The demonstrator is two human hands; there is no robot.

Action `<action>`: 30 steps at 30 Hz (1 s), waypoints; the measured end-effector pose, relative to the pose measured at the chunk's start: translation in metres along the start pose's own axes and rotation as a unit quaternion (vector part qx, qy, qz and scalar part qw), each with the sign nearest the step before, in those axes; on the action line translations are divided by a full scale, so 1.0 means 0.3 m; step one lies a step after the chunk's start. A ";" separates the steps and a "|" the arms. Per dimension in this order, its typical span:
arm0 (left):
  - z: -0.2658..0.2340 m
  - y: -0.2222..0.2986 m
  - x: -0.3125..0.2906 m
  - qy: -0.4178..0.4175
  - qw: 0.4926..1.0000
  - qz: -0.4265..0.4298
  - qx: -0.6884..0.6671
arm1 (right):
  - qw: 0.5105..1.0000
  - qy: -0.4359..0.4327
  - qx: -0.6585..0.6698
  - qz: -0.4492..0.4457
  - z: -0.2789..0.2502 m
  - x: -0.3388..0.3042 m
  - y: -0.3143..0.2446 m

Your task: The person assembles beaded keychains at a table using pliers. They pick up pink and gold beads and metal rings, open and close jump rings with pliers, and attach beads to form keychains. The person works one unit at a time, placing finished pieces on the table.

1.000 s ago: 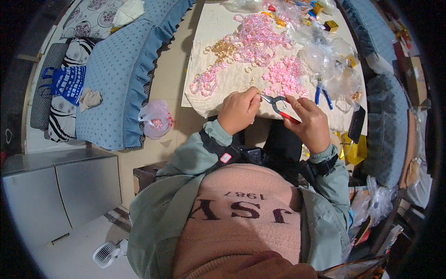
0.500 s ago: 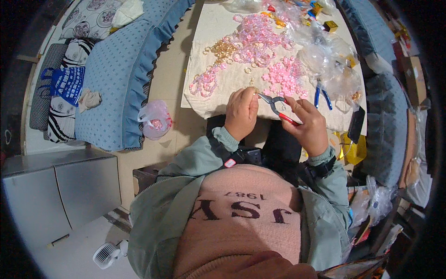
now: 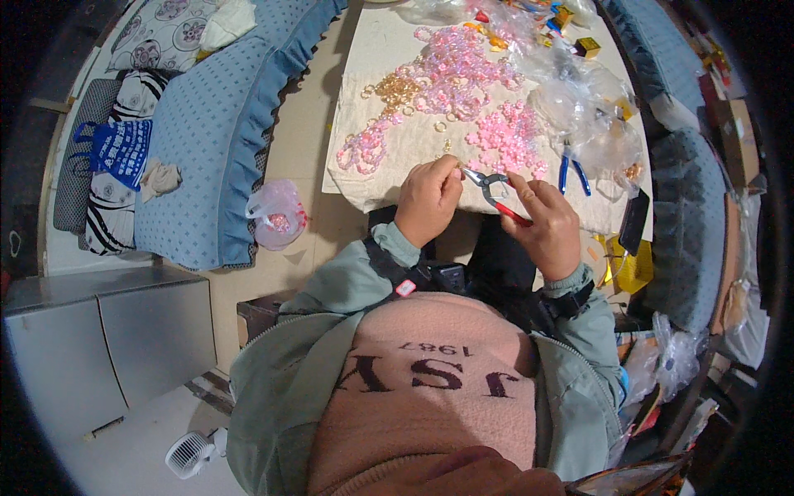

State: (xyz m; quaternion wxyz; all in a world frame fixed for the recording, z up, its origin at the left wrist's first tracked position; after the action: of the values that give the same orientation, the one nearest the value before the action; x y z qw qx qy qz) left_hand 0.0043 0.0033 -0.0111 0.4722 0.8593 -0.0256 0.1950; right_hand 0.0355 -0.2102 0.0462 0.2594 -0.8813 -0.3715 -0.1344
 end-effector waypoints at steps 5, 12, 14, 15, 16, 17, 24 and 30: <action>0.030 0.005 -0.013 0.090 0.996 0.024 0.000 | 0.987 -0.035 0.114 0.108 0.027 -0.011 -0.011; 0.032 -0.009 -0.014 0.118 0.991 0.062 0.029 | 0.960 -0.053 0.221 0.160 0.039 -0.008 -0.022; 0.030 -0.009 -0.013 0.132 0.988 0.078 0.029 | 0.953 -0.050 0.249 0.165 0.041 -0.003 -0.026; 0.030 -0.008 -0.012 0.132 0.988 0.080 0.030 | 0.955 -0.050 0.245 0.162 0.040 -0.002 -0.028; 0.029 -0.007 -0.012 0.133 0.987 0.083 0.031 | 0.954 -0.052 0.247 0.164 0.038 0.000 -0.029; 0.027 -0.007 -0.011 0.134 0.987 0.085 0.032 | 0.953 -0.054 0.249 0.166 0.037 0.002 -0.029; 0.018 -0.013 -0.010 0.133 0.982 0.128 0.042 | 0.932 -0.090 0.278 0.214 0.035 -0.003 -0.034; 0.026 -0.020 -0.007 0.154 0.982 0.108 0.032 | 0.910 -0.093 0.330 0.232 0.050 -0.003 -0.041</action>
State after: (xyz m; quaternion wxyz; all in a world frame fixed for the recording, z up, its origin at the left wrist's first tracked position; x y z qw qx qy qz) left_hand 0.0063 -0.0002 -0.0205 0.4190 0.8258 -0.0384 0.3755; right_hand 0.0266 -0.1950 0.0378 0.5238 -0.8150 -0.2025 0.1426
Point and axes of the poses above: each hand's wrist, its own x-axis towards the middle knuckle, its own z-axis out of the palm, y = z × x, the point moved 1 cm from there along x, towards the middle knuckle
